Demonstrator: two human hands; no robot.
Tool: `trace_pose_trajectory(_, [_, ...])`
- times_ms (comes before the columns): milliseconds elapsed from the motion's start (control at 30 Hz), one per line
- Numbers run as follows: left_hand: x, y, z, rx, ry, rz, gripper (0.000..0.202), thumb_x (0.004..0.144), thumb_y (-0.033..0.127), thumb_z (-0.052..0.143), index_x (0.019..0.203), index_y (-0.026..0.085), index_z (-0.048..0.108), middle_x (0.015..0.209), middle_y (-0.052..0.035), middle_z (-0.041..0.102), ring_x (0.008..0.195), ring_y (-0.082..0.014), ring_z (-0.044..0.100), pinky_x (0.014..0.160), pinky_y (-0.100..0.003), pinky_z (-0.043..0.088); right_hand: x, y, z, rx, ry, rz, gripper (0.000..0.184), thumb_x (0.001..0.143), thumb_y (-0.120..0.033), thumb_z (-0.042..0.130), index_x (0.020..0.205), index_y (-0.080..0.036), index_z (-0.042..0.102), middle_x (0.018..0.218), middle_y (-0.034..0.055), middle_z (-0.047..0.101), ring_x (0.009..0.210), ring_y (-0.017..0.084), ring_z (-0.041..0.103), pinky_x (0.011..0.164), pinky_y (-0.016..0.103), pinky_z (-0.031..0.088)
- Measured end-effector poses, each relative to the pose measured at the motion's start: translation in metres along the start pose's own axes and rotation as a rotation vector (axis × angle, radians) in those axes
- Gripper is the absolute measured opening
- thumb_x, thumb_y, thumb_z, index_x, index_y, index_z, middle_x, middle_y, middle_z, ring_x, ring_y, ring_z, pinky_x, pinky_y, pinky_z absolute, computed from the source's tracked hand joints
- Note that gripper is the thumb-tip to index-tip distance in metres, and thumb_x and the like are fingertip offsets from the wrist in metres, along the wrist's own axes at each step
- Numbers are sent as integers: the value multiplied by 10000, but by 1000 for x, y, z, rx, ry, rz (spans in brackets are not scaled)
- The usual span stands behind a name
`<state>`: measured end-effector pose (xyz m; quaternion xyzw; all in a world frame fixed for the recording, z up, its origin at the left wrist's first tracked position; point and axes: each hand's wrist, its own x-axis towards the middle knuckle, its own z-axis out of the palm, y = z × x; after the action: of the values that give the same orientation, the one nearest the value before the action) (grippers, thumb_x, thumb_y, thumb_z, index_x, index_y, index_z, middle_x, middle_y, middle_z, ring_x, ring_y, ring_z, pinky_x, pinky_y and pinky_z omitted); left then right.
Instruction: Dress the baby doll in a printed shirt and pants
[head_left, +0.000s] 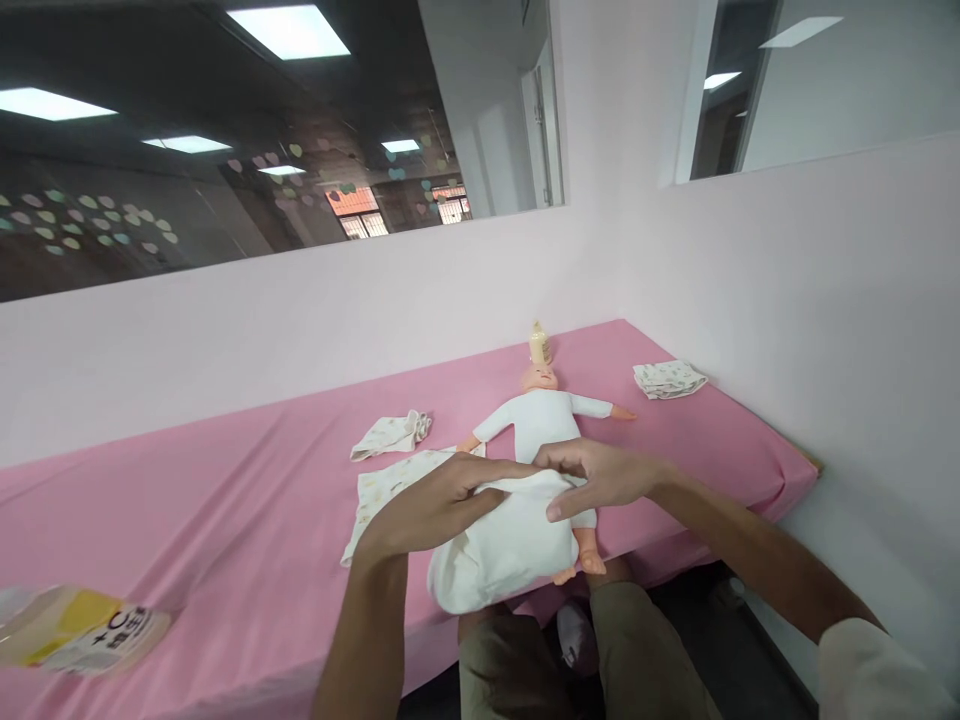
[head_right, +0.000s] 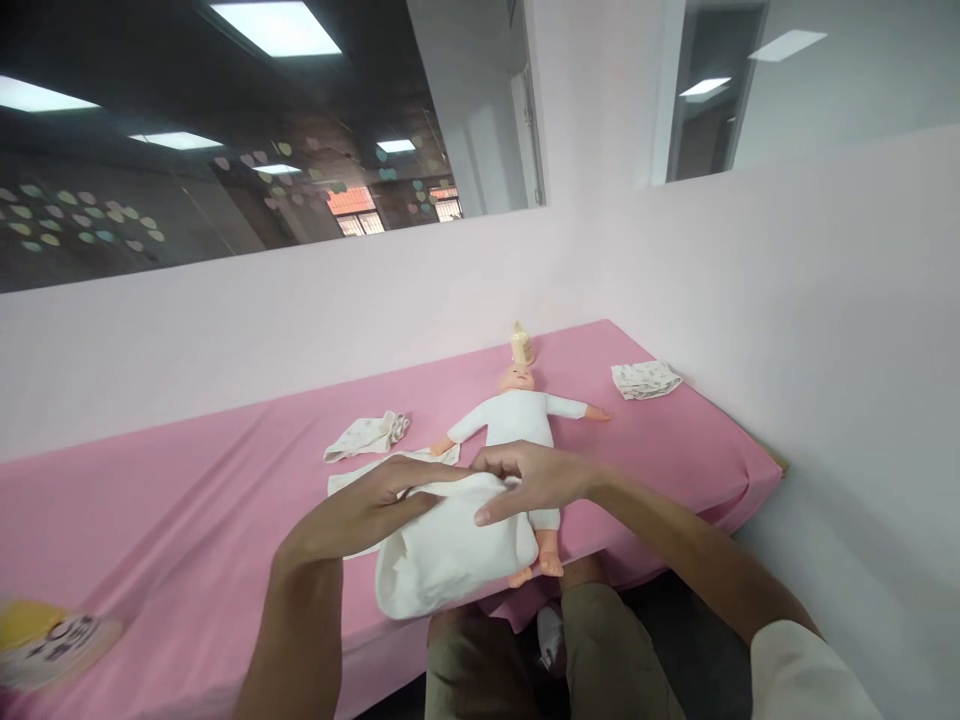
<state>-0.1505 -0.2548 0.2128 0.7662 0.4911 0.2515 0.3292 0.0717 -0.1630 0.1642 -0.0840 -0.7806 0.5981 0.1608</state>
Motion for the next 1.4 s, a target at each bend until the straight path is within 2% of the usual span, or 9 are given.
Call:
trace_pose_trajectory(67, [-3,0,-1,61,54,4,224,846,296,513,907,249,724,817,-30,696,745,-182,611,670,-233,465,-2,3,-1,61,35,34,299,747,-416,754,835,-188,582,729,-45,514,651,103,456,592,238,375])
trace_pose_trajectory(133, [-7,0,-2,130,93,-40,216,869,319,483,876,234,681,811,-25,673,703,-168,580,616,-220,439,-4,5,-5,62,97,-23,307,750,-407,753,758,-187,539,735,-45,477,666,102,428,600,240,346])
trace_pose_trajectory(233, [-12,-1,2,275,156,-98,194,883,295,437,852,230,618,778,-10,637,669,-164,545,593,-227,407,-9,4,-10,7,146,-108,319,772,-390,735,710,-184,500,798,-29,476,727,109,436,636,245,343])
trace_pose_trajectory(367, [-20,-8,6,458,359,-114,189,866,207,386,868,233,573,874,-18,656,755,-183,583,659,-250,414,-20,-4,-13,-116,273,-38,304,814,-369,683,703,-193,462,681,-56,394,605,89,349,547,231,275])
trace_pose_trajectory(500, [-37,-22,0,482,474,-97,232,853,214,393,958,237,599,1014,-37,678,892,-201,616,711,-247,435,-37,-6,-16,-304,370,31,181,862,-323,597,757,-194,527,708,-30,481,608,102,401,547,239,318])
trace_pose_trajectory(667, [-56,-31,-9,456,561,-169,87,785,242,445,816,227,525,862,-21,620,727,-174,538,580,-231,386,-53,-1,-20,-419,411,159,160,880,-346,551,880,-199,615,847,22,609,738,154,539,619,265,414])
trace_pose_trajectory(933, [-54,-40,12,242,335,-380,179,766,263,467,921,235,551,640,53,314,567,-122,324,502,-215,266,-58,-9,-22,-485,486,269,155,852,-337,535,823,-195,589,830,23,617,730,162,549,616,276,406])
trace_pose_trajectory(1100, [-55,-45,16,366,214,-397,103,763,250,467,757,209,561,674,24,464,622,-135,391,537,-234,254,-65,-3,-23,-607,504,331,183,833,-357,567,748,-201,525,777,11,573,690,152,498,589,272,382])
trace_pose_trajectory(1400, [-98,-39,-14,104,351,-214,236,759,352,612,659,211,451,704,10,482,611,-126,417,533,-231,342,-88,-7,-30,-582,274,349,281,893,-447,538,777,-193,567,761,9,538,678,137,453,591,266,345])
